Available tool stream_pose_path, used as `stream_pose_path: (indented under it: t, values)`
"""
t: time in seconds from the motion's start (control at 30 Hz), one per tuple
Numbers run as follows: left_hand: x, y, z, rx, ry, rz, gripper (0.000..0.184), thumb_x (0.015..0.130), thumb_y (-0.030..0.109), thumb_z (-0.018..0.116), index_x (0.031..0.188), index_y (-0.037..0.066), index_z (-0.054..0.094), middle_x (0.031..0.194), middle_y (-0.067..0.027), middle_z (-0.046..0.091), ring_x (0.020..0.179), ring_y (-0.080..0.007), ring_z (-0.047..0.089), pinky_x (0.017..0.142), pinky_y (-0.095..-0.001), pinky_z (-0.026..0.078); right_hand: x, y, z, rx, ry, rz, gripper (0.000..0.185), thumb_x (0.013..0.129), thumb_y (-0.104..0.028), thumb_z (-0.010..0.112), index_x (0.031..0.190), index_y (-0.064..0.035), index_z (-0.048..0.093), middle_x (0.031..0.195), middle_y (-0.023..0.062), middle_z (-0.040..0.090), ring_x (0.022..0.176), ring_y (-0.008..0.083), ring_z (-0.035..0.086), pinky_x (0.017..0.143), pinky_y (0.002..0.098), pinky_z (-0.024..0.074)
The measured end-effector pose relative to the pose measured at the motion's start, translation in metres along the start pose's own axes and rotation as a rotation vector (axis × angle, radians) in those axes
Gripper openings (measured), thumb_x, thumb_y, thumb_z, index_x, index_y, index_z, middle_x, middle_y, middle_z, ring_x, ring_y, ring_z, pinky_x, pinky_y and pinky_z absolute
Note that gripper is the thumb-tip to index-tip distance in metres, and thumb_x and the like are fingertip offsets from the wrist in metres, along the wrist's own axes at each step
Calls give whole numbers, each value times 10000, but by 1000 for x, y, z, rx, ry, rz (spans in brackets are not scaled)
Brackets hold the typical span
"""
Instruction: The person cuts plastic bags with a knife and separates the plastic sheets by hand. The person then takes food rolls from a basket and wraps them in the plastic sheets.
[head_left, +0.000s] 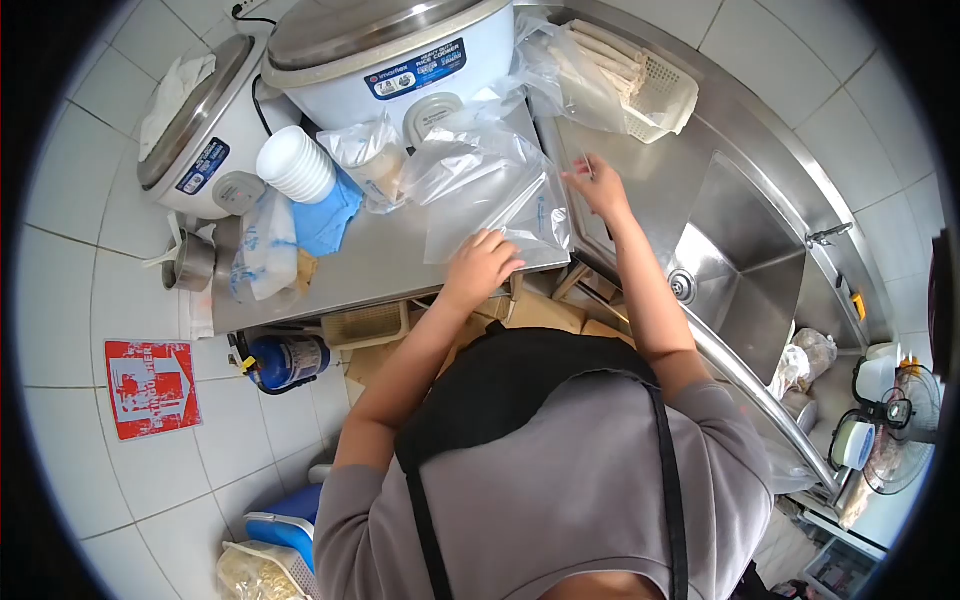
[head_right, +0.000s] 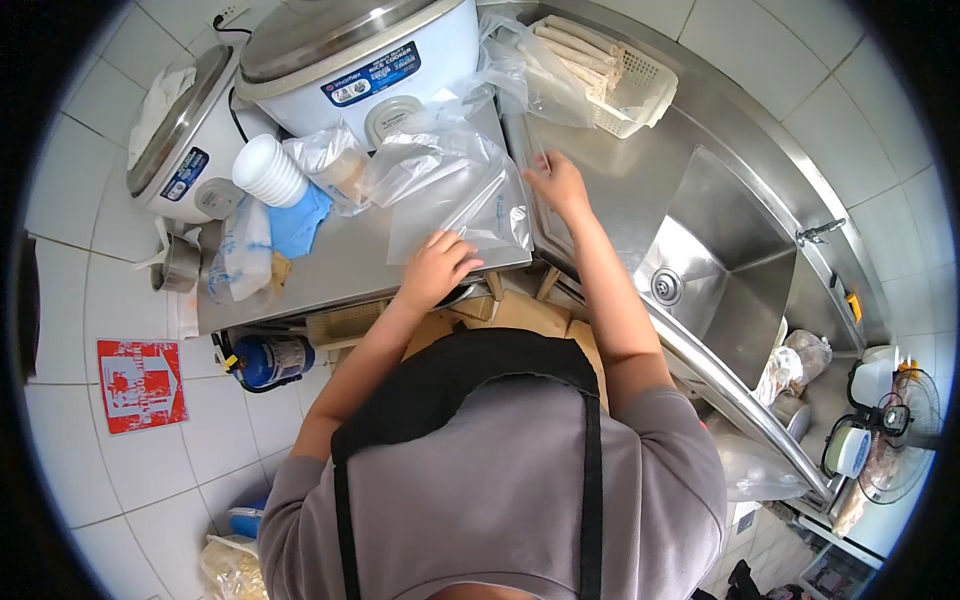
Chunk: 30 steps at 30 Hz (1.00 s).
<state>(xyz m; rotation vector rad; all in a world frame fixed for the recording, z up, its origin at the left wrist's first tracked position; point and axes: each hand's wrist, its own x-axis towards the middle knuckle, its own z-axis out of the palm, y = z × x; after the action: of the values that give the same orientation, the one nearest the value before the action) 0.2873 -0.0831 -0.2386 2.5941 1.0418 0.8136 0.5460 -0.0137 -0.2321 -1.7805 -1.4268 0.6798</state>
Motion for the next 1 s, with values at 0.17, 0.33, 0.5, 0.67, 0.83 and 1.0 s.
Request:
stream_pose_path:
  t: [0.17, 0.33, 0.5, 0.67, 0.83, 1.0]
  values:
    - [23, 2, 19, -156, 28, 8, 259, 741, 264, 717, 873, 63, 620, 917, -57, 565, 918, -256, 542, 769, -370, 470, -54, -7, -24, 227, -349, 222, 486, 705, -206, 757, 1074, 13, 529, 801, 113, 641, 460, 115, 492, 335, 246, 342]
    - [26, 1, 25, -175, 13, -5, 258, 758, 255, 715, 917, 64, 647, 893, -74, 592, 890, -279, 560, 761, -374, 466, -68, -10, -14, 584, -341, 237, 499, 692, -66, 745, 1096, 2, 459, 705, 86, 619, 401, 92, 418, 325, 237, 269]
    - [30, 3, 29, -252, 28, -101, 185, 780, 202, 709, 829, 37, 642, 803, -92, 637, 738, -273, 613, 666, -360, 490, -73, -8, -13, 386, -184, 192, 476, 747, -149, 731, 1106, 10, 462, 747, 135, 625, 535, 164, 527, 458, 299, 401]
    - [39, 8, 34, -384, 105, -193, 174, 767, 166, 725, 771, 26, 622, 769, -98, 651, 677, -234, 641, 621, -336, 508, -107, -7, -41, -70, -30, -66, 411, 847, -193, 621, 1156, 26, 462, 882, 248, 625, 867, 382, 613, 773, 416, 463]
    - [46, 15, 36, -333, 82, -203, 194, 750, 183, 738, 765, 47, 600, 767, -88, 653, 702, -240, 641, 624, -345, 505, -159, -46, -73, -145, -262, -80, 367, 857, -87, 538, 1216, -40, 478, 997, 252, 617, 941, 421, 586, 806, 440, 464]
    - [50, 18, 39, -331, 56, -220, 222, 738, 204, 750, 758, 47, 595, 748, -87, 645, 698, -240, 638, 617, -342, 503, -172, -26, -56, -160, -242, -80, 318, 857, -55, 516, 1175, -50, 534, 1024, 237, 619, 957, 412, 587, 821, 443, 465]
